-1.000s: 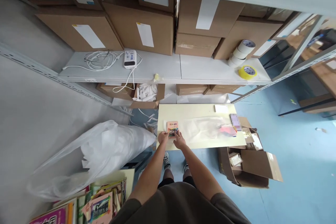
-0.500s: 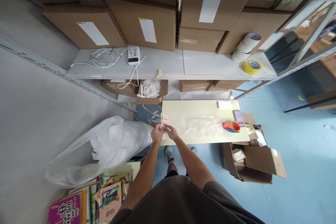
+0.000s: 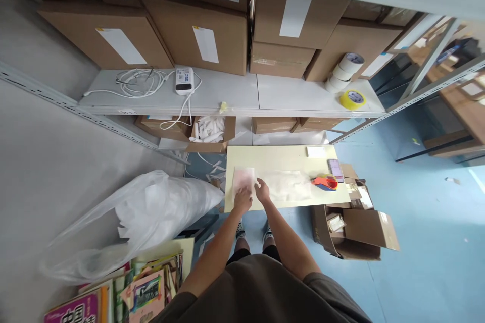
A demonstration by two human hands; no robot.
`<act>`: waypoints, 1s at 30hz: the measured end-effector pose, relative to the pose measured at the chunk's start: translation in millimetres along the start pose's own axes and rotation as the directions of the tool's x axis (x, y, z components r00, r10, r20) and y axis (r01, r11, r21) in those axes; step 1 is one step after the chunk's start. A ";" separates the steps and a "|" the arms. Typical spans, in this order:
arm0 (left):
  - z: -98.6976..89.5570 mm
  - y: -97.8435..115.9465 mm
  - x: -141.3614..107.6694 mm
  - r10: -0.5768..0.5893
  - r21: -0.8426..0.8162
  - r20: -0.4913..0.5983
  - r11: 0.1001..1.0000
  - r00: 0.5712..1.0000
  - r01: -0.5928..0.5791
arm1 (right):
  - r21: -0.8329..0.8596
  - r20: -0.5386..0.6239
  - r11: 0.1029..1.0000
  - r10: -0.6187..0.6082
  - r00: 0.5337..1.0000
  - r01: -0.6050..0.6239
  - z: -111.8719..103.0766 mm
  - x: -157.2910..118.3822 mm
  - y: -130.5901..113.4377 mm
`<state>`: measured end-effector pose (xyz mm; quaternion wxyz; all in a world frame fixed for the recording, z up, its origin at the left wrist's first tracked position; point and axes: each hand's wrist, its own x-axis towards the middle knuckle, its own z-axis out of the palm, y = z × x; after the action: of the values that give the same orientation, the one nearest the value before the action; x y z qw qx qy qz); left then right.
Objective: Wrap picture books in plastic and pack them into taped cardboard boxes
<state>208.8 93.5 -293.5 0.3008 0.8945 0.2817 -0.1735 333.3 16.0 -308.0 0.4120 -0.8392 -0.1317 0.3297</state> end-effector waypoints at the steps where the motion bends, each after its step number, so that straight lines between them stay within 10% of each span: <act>1: 2.0 -1.3 -1.0 0.001 0.006 0.004 1.000 1.000 -0.001 | 0.012 0.046 1.000 -0.030 0.999 0.029 5.0 -0.4 -1.3; 6: -1.3 -21.8 -6.5 0.079 -0.092 -0.150 0.991 0.985 -0.094 | 0.047 0.228 0.999 -0.010 0.974 -0.001 34.0 -1.6 -7.3; 9: -15.1 -42.6 -1.4 -0.149 -0.249 -0.309 0.966 0.939 0.071 | 0.125 0.196 0.990 0.044 0.980 -0.070 37.4 -1.0 -6.1; 13: -36.9 -65.0 14.6 -0.476 -0.507 -0.169 0.793 0.863 0.338 | 0.351 0.271 0.913 0.116 0.956 -0.210 34.9 -1.7 -7.0; 19: -58.6 -79.8 20.5 -0.512 -0.653 -0.078 0.675 0.855 0.345 | 0.504 0.406 0.807 0.094 0.909 -0.308 42.5 -0.3 -24.9; 30: -41.2 35.5 40.4 -0.319 -0.266 -0.186 0.927 0.929 0.265 | 0.474 0.139 0.855 0.165 0.977 -0.211 -32.2 -2.5 -12.5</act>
<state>267.8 112.3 -266.0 0.3416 0.8139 0.4633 -0.0789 353.4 3.2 -282.9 0.5687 -0.7012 0.0190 0.4295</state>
